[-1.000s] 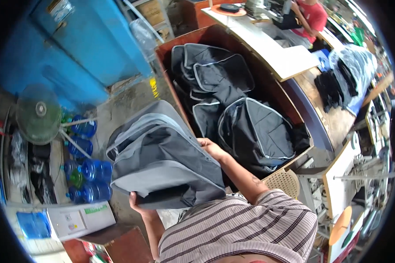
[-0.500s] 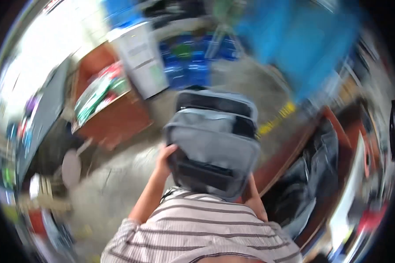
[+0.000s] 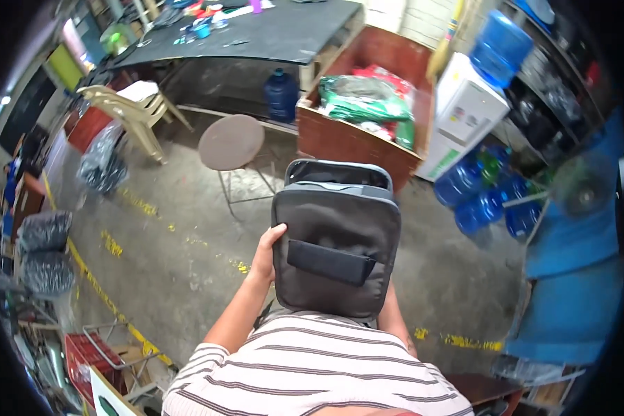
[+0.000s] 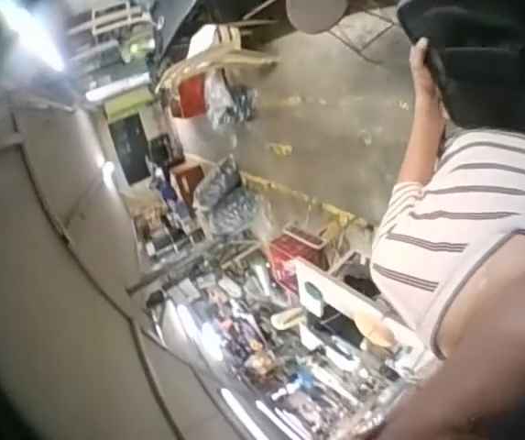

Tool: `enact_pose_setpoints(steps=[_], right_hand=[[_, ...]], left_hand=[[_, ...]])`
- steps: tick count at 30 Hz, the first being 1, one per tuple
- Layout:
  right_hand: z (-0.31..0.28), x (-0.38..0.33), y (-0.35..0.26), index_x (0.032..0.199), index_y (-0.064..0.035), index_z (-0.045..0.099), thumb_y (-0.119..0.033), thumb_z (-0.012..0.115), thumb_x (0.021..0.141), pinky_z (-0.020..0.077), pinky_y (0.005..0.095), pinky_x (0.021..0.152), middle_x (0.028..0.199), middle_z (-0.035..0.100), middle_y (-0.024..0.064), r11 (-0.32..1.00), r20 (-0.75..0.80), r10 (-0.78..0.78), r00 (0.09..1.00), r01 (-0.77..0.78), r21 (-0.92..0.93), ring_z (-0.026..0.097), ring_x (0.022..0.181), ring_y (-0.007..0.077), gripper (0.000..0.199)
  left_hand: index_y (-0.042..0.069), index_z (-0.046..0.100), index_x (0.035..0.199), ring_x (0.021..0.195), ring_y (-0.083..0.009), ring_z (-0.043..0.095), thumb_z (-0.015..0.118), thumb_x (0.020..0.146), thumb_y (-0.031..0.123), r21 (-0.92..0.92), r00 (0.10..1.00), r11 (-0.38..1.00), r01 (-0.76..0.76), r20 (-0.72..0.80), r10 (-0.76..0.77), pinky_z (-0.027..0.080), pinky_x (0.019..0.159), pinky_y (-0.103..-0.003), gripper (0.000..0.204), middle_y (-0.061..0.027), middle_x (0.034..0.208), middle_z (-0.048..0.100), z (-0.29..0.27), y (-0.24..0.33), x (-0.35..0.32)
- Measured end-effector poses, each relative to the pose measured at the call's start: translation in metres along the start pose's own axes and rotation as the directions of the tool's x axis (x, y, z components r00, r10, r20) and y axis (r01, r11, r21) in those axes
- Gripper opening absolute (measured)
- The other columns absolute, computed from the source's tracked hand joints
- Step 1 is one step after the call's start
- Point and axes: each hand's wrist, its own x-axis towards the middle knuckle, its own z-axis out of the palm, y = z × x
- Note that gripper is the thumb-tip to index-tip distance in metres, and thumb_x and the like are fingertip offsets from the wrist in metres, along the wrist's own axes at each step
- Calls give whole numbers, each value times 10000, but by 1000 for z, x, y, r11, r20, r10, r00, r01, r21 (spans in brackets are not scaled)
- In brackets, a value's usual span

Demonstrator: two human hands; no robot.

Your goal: Inspecting and cleaning a gray manufactured bag at a workstation.

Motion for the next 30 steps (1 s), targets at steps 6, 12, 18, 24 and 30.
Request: enact_pose_setpoints(steps=[6,12,18,24,30], right_hand=[[52,170,39,1140,13,571,-171,504,923,514,283,732,998,619,84,991,103,121,987,-126,52,600,835,158,292],[211,342,71,974,-44,634,-145,498,923,479,281,588,805,602,-13,921,188,390,901,-384,-67,540,673,106,177],[385,466,109,963,-44,641,-147,502,923,483,284,596,802,609,-6,823,360,522,773,-345,-452,548,673,110,178],[549,520,158,1011,-34,640,-141,497,934,493,260,696,903,644,38,814,377,542,751,-358,-457,588,758,112,194],[629,644,275,1101,-20,628,-158,486,944,473,239,772,957,655,33,717,298,434,850,-125,-686,591,841,107,253]], left_hand=[[-27,526,1193,921,-287,653,572,852,335,-82,944,969,-233,-259,205,529,841,-387,499,-181,1080,639,-88,82,36],[12,583,1138,929,-223,645,608,858,318,-57,755,863,-503,-515,406,506,848,-346,416,-115,1061,657,-125,221,66],[7,561,1155,972,-204,607,625,873,297,57,479,681,-730,-668,570,484,845,-334,410,-94,1103,624,-161,339,62],[30,539,1202,1060,-231,567,638,856,329,38,350,592,-805,-775,526,436,938,-359,468,-88,1177,592,-260,426,72],[37,537,1222,1118,-250,537,648,839,352,-51,454,673,-738,-775,440,401,989,-383,508,-95,1215,578,-422,561,127]])
